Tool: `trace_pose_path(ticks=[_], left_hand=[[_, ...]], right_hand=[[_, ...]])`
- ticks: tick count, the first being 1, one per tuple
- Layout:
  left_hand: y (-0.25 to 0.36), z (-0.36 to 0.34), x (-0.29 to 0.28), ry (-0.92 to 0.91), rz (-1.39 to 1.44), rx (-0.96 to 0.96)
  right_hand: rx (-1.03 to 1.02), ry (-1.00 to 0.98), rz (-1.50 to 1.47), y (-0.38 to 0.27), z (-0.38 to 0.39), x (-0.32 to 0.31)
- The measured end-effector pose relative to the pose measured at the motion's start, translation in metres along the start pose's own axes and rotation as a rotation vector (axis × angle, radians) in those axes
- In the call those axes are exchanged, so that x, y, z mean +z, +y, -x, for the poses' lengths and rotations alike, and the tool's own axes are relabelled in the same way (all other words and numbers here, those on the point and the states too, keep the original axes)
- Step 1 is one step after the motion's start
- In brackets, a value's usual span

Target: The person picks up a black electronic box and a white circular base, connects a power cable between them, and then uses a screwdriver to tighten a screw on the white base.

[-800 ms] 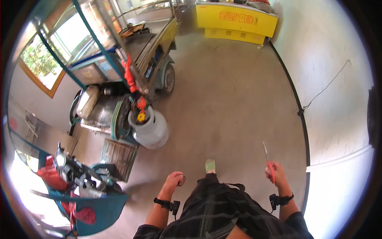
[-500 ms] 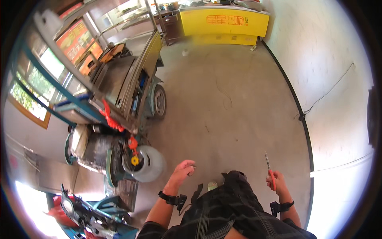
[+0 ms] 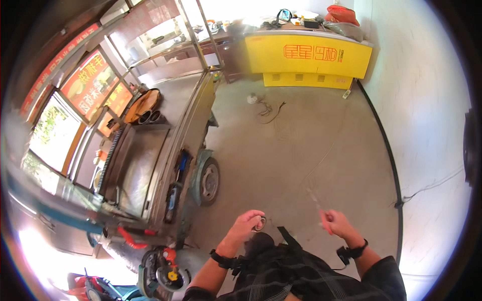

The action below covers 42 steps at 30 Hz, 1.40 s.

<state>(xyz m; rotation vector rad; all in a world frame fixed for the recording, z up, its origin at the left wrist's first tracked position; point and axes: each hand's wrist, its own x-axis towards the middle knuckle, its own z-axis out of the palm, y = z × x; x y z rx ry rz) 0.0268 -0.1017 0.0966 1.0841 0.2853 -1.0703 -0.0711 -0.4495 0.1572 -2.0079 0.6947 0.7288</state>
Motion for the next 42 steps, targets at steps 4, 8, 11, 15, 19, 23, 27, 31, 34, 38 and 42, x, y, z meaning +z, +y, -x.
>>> trace_pose_path(ticks=[4, 8, 11, 15, 19, 23, 27, 31, 34, 38, 42], left_hand=[[-0.004, 0.011, -0.008, -0.041, 0.062, -0.003], [-0.001, 0.001, 0.0, -0.198, 0.044, 0.032], [-0.005, 0.007, 0.007, -0.108, 0.073, 0.037], [0.033, 0.001, 0.012, -0.096, 0.014, 0.051], [0.032, -0.036, 0.035, 0.134, 0.116, 0.154], [0.038, -0.054, 0.042, 0.117, 0.172, 0.128], [0.022, -0.062, 0.037, 0.166, 0.186, 0.086], [0.019, -0.066, 0.029, 0.133, 0.303, 0.115], [0.055, -0.082, 0.008, 0.196, 0.243, 0.192], [0.085, -0.1, -0.01, 0.147, 0.301, 0.191], [0.112, -0.128, -0.038, 0.193, 0.292, 0.314]], right_hand=[[-0.155, -0.167, 0.173, -0.098, -0.022, 0.032], [-0.366, -0.21, 0.23, -0.134, -0.028, 0.061], [-0.544, -0.141, 0.306, -0.143, -0.026, 0.097], [-0.628, -0.053, 0.394, -0.155, -0.038, 0.119], [-0.745, 0.08, 0.404, -0.157, -0.045, 0.103], [-0.654, -0.009, 0.371, -0.163, -0.046, 0.086], [-0.791, 0.014, 0.312, -0.155, -0.028, 0.078], [-0.86, 0.164, 0.296, -0.14, -0.025, 0.048], [-0.752, 0.152, 0.3, -0.13, -0.031, 0.029], [-0.538, 0.194, 0.312, -0.087, -0.018, 0.009], [-0.418, 0.219, 0.367, -0.052, 0.004, -0.01]])
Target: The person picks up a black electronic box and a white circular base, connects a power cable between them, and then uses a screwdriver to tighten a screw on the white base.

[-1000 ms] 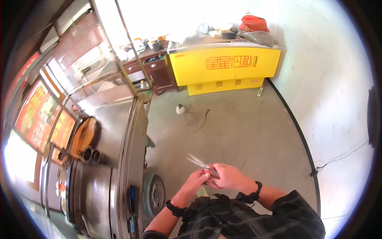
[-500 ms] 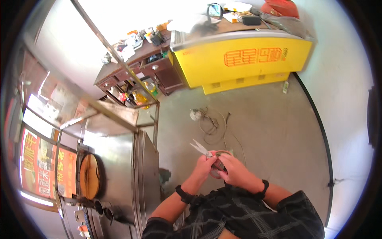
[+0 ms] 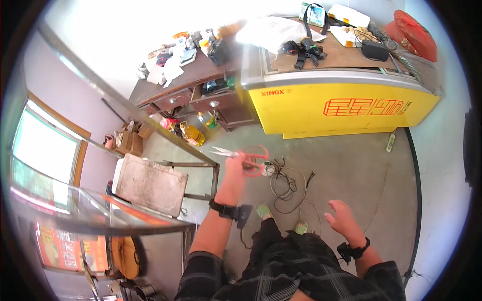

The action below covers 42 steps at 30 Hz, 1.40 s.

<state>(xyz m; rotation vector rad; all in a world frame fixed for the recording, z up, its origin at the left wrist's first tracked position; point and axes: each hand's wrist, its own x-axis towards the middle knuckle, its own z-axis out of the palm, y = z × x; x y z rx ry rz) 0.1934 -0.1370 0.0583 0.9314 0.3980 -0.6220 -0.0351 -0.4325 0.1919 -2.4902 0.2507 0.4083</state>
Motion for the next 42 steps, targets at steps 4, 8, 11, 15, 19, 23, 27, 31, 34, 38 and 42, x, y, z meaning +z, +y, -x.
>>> trace_pose_path(ticks=[4, 8, 11, 15, 19, 23, 27, 31, 34, 38, 42], left_hand=[[0.023, -0.052, -0.013, 0.227, 0.118, 0.159], [0.05, -0.103, -0.057, 0.419, 0.212, 0.228], [0.077, -0.122, -0.071, 0.473, 0.305, 0.26], [0.13, -0.127, -0.108, 0.39, 0.191, 0.311], [0.145, -0.09, -0.094, 0.428, 0.138, 0.278], [0.127, -0.075, -0.118, 0.517, 0.012, 0.243], [0.105, -0.077, -0.152, 0.788, -0.051, 0.197], [0.081, -0.076, -0.141, 0.713, -0.163, 0.095], [0.08, -0.073, -0.142, 0.68, -0.495, 0.175], [0.094, -0.077, -0.114, 0.712, -0.722, 0.558], [0.149, -0.075, -0.069, 0.784, -0.88, 0.725]], right_hand=[[0.179, 0.026, 0.047, 0.04, 0.058, 0.002], [0.433, -0.035, 0.166, 0.042, 0.106, 0.001], [0.541, 0.081, 0.152, 0.053, 0.154, 0.025], [0.584, 0.047, 0.027, 0.048, 0.181, 0.045], [0.627, -0.014, -0.029, 0.021, 0.197, 0.037], [0.674, -0.025, -0.017, 0.038, 0.244, 0.041], [0.643, -0.032, -0.006, 0.044, 0.265, 0.034], [0.668, -0.007, 0.02, 0.045, 0.268, 0.025], [0.667, -0.014, 0.014, 0.051, 0.266, 0.022], [0.676, -0.035, 0.087, 0.053, 0.275, 0.019], [0.725, -0.118, 0.151, 0.054, 0.292, 0.016]])
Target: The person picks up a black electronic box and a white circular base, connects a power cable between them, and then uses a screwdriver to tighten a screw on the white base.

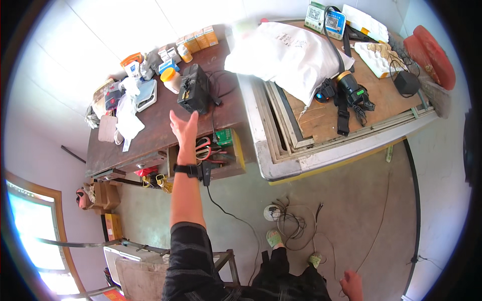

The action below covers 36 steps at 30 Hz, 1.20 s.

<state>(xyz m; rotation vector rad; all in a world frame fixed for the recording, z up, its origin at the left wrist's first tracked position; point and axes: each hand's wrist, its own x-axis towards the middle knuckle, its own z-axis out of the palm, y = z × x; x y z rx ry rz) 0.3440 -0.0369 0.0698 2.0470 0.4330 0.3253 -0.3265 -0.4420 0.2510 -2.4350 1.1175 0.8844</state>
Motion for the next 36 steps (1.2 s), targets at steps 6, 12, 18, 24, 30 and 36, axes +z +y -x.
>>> trace_pose_path(ticks=[6, 12, 18, 24, 30, 36], left_hand=[[0.077, -0.037, -0.019, -0.014, -0.579, 0.07], [0.081, -0.048, -0.034, -0.131, -0.706, 0.001], [0.062, -0.042, -0.044, -0.156, -0.64, -0.039], [0.064, -0.028, -0.052, -0.055, -0.606, 0.018], [0.075, -0.02, -0.073, 0.031, -0.468, 0.055], [0.09, -0.019, -0.094, 0.128, -0.257, 0.085]], right_hand=[[0.111, -0.267, 0.168, 0.03, 0.024, 0.015], [0.094, -0.285, 0.051, 0.022, 0.038, 0.002], [-0.016, -0.283, 0.138, 0.06, 0.041, 0.016], [0.005, -0.284, 0.158, 0.058, 0.045, 0.002], [-0.001, -0.246, 0.136, 0.053, 0.039, 0.0], [0.177, -0.433, 0.347, 0.046, 0.014, -0.004]])
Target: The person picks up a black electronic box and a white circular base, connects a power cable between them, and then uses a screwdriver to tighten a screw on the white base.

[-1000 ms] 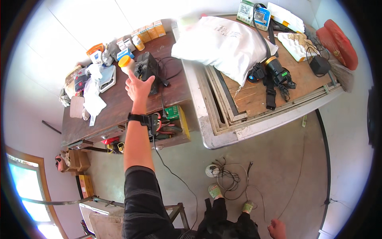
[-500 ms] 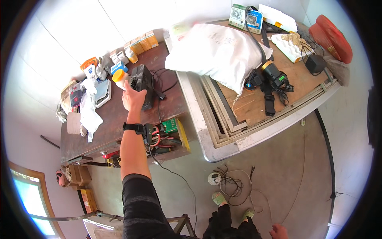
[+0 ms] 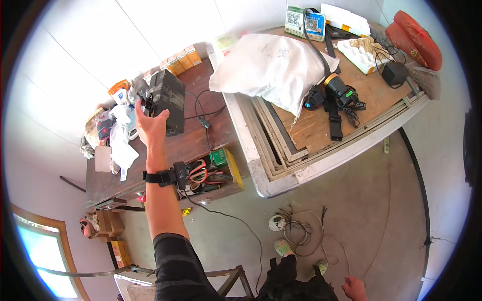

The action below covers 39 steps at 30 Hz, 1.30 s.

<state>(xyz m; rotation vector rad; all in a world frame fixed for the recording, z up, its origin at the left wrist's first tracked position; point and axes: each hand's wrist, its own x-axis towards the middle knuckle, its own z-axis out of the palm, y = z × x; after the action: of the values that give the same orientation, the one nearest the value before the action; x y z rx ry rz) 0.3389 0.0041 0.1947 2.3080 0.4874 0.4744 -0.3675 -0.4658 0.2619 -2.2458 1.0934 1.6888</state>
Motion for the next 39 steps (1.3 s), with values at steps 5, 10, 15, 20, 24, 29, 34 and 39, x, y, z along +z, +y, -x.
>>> trace_pose_path(ticks=[5, 10, 15, 20, 24, 29, 34, 39], left_hand=[[0.018, 0.002, -0.023, 0.031, 0.391, 0.01], [0.036, 0.003, -0.041, 0.085, 0.591, 0.049], [0.069, 0.011, -0.056, 0.094, 0.739, 0.064], [0.087, 0.009, -0.057, 0.094, 0.81, 0.096], [0.11, -0.001, -0.057, 0.098, 0.877, 0.123], [0.134, -0.036, -0.105, 0.131, 0.987, 0.237], [0.141, -0.047, -0.148, -0.119, 1.026, 0.37], [0.151, -0.013, -0.165, -0.167, 1.087, 0.306]], right_hand=[[-0.197, 0.232, -0.169, -0.005, -0.02, -0.002], [-0.309, 0.371, -0.285, -0.021, -0.025, -0.022], [-0.286, 0.37, -0.339, -0.057, -0.021, -0.068], [-0.331, 0.357, -0.347, -0.073, -0.028, -0.093], [-0.371, 0.322, -0.213, -0.093, -0.053, -0.114], [-0.741, 0.55, -0.073, -0.146, -0.118, -0.168], [-0.833, 0.351, -0.104, -0.257, -0.112, -0.262], [-1.266, 0.308, -0.643, -0.38, -0.095, -0.291]])
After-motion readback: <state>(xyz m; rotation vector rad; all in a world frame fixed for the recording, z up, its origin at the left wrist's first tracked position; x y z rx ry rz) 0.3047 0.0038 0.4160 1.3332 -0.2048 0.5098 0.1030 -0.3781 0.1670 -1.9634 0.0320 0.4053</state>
